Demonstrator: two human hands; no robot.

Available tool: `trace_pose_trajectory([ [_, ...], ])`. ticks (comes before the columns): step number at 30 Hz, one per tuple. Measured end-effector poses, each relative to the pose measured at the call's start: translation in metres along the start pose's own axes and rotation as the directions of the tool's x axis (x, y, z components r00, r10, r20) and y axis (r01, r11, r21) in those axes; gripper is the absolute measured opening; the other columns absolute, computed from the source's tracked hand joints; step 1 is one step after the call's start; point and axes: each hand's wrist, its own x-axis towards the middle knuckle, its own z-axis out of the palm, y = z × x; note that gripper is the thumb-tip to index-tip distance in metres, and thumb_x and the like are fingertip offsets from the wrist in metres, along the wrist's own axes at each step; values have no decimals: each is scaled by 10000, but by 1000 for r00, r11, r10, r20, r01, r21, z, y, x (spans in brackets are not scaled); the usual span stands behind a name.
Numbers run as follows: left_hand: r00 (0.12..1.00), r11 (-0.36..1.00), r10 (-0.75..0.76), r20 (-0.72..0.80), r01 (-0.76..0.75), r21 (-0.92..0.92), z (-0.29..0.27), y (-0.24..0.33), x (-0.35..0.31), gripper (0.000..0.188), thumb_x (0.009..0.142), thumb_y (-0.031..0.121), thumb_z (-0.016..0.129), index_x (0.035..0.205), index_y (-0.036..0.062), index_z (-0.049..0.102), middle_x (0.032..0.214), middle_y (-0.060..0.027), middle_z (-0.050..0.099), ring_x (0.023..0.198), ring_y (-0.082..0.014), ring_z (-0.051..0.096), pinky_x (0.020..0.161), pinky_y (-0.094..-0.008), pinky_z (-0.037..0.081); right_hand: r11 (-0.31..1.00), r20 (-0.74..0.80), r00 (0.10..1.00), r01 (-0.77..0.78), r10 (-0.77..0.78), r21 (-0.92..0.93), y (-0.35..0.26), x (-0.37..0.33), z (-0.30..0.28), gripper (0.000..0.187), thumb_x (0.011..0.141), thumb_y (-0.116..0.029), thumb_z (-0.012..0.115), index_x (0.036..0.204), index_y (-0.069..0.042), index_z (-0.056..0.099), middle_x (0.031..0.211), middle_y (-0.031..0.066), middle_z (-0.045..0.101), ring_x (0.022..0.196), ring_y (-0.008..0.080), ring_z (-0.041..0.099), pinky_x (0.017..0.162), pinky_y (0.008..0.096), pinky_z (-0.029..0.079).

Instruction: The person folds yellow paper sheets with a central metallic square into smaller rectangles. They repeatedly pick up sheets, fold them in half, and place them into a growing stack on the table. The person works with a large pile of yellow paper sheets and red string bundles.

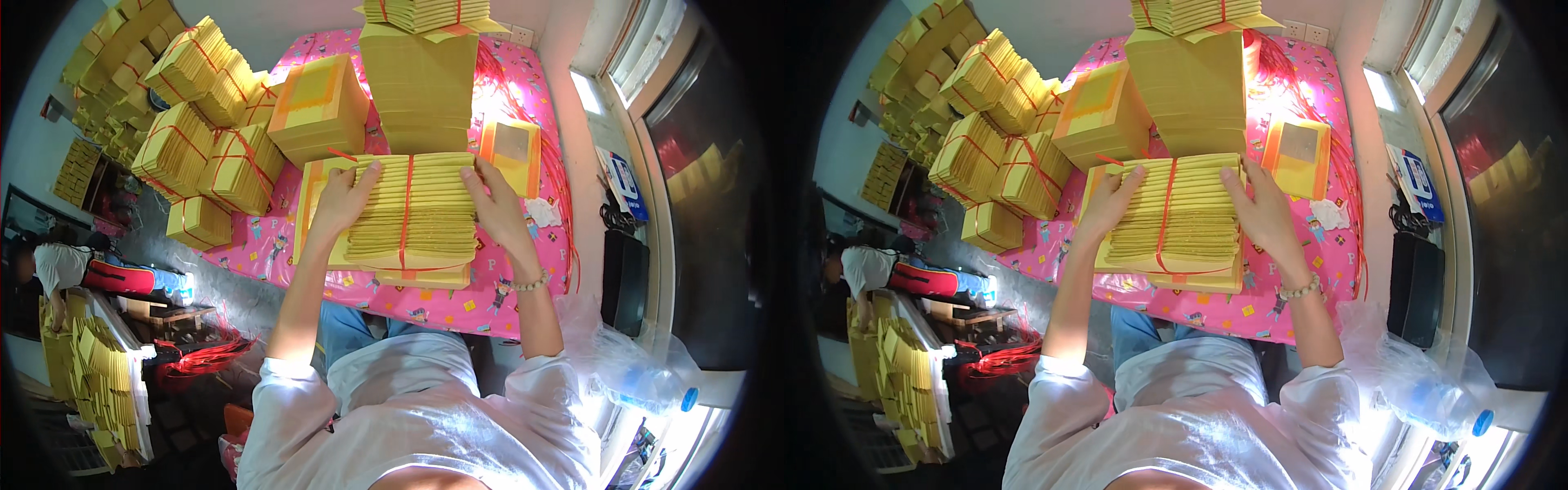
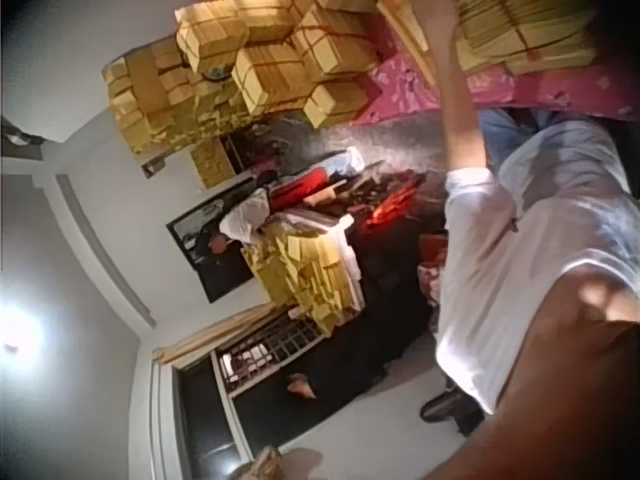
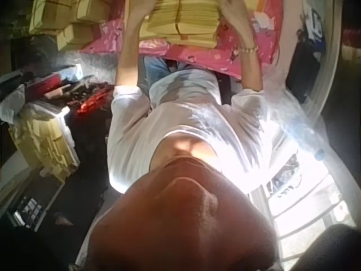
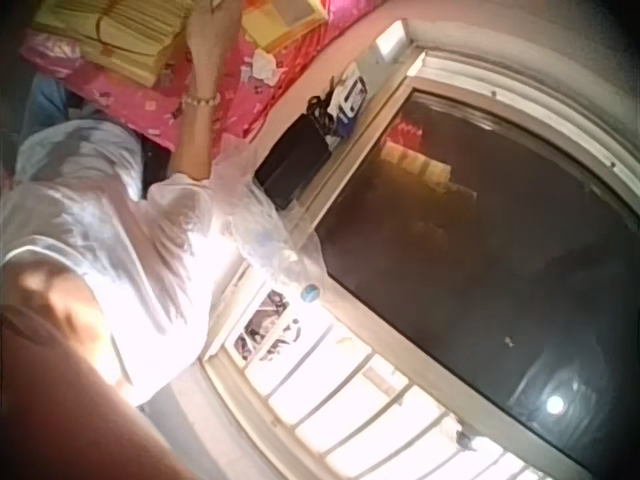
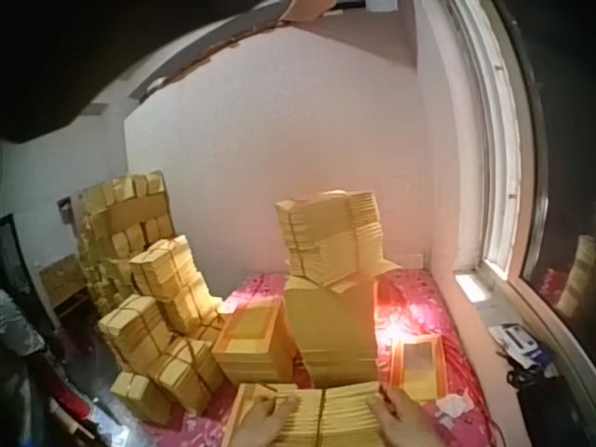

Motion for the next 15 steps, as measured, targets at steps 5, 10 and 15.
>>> trace_pose_trajectory([
  [5, 988, 902, -108, 113, 145, -408, 0, 33, -15, 629, 910, 430, 561, 1366, 22, 415, 1217, -146, 571, 1111, -207, 551, 938, -309, 409, 874, 16, 977, -199, 214, 443, 1, 28, 18, 508, 979, -389, 466, 1293, 8, 498, 1223, 125, 564, 1153, 181, 507, 991, 308, 376],
  [10, 983, 751, -90, 161, 173, -637, 9, 20, -8, 734, 905, 379, 593, 1479, 85, 242, 1248, -123, 559, 1160, -176, 525, 964, -287, 400, 793, 218, 967, -233, 129, 563, 19, 36, 22, 508, 980, -356, 426, 1341, 1, 431, 1302, 141, 514, 1212, 195, 467, 1023, 306, 361],
  [15, 975, 741, -146, 167, 219, -634, 9, 33, -13, 678, 924, 362, 570, 1476, 111, 265, 1263, -104, 547, 1193, -164, 498, 984, -289, 387, 778, 209, 971, -217, 112, 590, 14, 28, 21, 468, 992, -291, 379, 1362, -4, 394, 1333, 147, 491, 1222, 199, 462, 1038, 318, 361],
])
